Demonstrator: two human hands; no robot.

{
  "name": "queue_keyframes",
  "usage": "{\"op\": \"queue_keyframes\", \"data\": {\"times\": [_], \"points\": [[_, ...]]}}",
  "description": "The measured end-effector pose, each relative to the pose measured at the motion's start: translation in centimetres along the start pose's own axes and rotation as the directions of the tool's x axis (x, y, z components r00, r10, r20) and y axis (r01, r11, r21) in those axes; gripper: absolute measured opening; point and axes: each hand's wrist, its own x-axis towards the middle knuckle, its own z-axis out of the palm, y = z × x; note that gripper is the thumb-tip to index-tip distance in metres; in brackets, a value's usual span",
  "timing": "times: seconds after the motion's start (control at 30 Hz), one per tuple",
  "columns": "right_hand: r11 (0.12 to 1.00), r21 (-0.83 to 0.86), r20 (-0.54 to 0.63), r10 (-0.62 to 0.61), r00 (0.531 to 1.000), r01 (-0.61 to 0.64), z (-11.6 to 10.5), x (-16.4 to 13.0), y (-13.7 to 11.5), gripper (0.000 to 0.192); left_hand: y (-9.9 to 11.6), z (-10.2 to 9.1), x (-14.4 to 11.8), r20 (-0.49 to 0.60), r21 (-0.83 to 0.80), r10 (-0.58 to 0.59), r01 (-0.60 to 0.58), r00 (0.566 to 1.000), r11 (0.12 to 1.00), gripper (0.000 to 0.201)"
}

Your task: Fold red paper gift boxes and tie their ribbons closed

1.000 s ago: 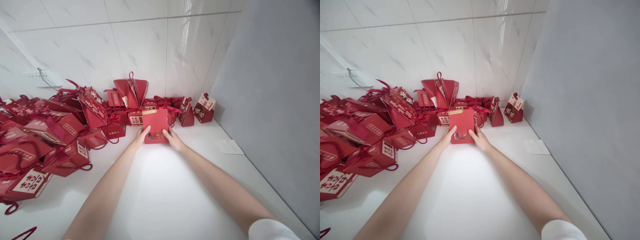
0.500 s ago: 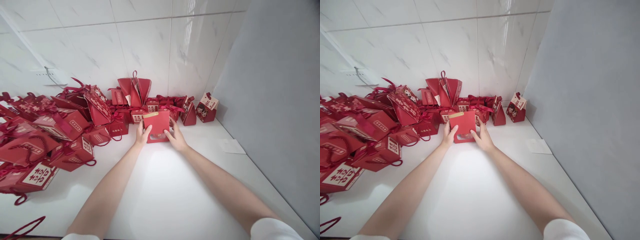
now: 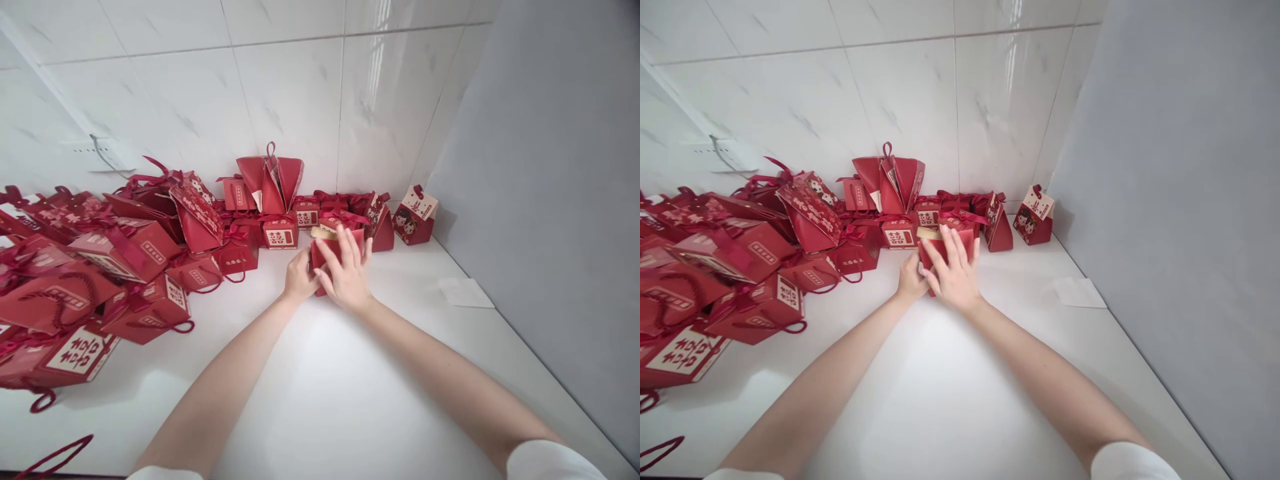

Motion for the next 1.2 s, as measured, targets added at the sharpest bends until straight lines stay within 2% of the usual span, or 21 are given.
{"op": "queue_keyframes", "data": {"times": [0.13, 0.23, 0.3, 0.37, 0.43, 0.53, 0.63, 0.7, 0.77, 0.83, 0.97, 1.07, 1.2], "points": [[0.987, 0.047, -0.137, 0.156, 0.978, -0.151, -1.2, 1.4, 1.0, 0.058, -0.1, -0.3, 0.3, 0.003, -0.049, -0.034, 0.035, 0.999, 0.998, 0.046], [0.959, 0.187, -0.205, 0.249, 0.947, -0.212, -1.0, 1.3, 2.8, 0.061, -0.7, -0.4, 0.7, 0.023, -0.187, -0.081, 0.084, 0.996, 0.979, 0.047], [0.902, 0.373, -0.172, 0.296, 0.939, -0.216, -0.4, 0.7, 3.9, 0.064, -1.5, -0.5, 1.0, 0.084, -0.282, -0.132, 0.150, 0.988, 0.948, 0.047], [0.804, 0.537, -0.080, 0.351, 0.933, -0.256, 0.5, -0.1, 4.7, 0.067, -2.3, -0.4, 1.2, 0.174, -0.359, -0.182, 0.234, 0.968, 0.904, 0.050], [0.742, 0.607, -0.009, 0.366, 0.930, -0.286, 1.1, -0.6, 4.9, 0.065, -2.9, -0.3, 1.4, 0.265, -0.426, -0.213, 0.312, 0.940, 0.849, 0.053], [0.777, 0.584, -0.044, 0.320, 0.946, -0.235, 1.2, -0.7, 4.2, 0.061, -3.3, -0.3, 1.4, 0.308, -0.459, -0.227, 0.353, 0.924, 0.815, 0.056], [0.838, 0.514, -0.155, 0.301, 0.941, -0.183, 0.0, 0.1, 3.0, 0.055, -3.0, -0.4, 1.2, 0.253, -0.393, -0.209, 0.298, 0.945, 0.870, 0.052], [0.856, 0.491, -0.206, 0.293, 0.934, -0.160, -1.2, 1.0, 2.1, 0.042, -2.7, -0.6, 1.0, 0.212, -0.325, -0.184, 0.247, 0.960, 0.913, 0.046], [0.865, 0.483, -0.202, 0.259, 0.944, -0.134, -2.5, 2.1, 1.3, 0.029, -2.4, -0.8, 1.0, 0.182, -0.216, -0.132, 0.171, 0.974, 0.961, 0.040], [0.866, 0.484, -0.182, 0.240, 0.954, -0.125, -3.7, 3.2, 1.0, 0.026, -2.2, -0.9, 1.0, 0.168, -0.097, -0.055, 0.072, 0.984, 0.993, 0.038], [0.852, 0.511, -0.180, 0.238, 0.955, -0.116, -5.3, 4.5, 1.4, 0.022, -1.7, -0.8, 1.1, 0.175, 0.033, 0.048, -0.055, 0.983, 0.998, 0.038], [0.838, 0.537, -0.132, 0.199, 0.971, -0.099, -5.8, 4.8, 2.1, 0.021, -1.6, -0.7, 1.0, 0.183, 0.047, 0.072, -0.082, 0.980, 0.995, 0.037], [0.832, 0.543, -0.107, 0.204, 0.973, -0.114, -5.7, 4.8, 2.6, 0.018, -1.9, -0.5, 1.0, 0.206, -0.033, 0.037, -0.031, 0.978, 0.999, 0.036]]}}
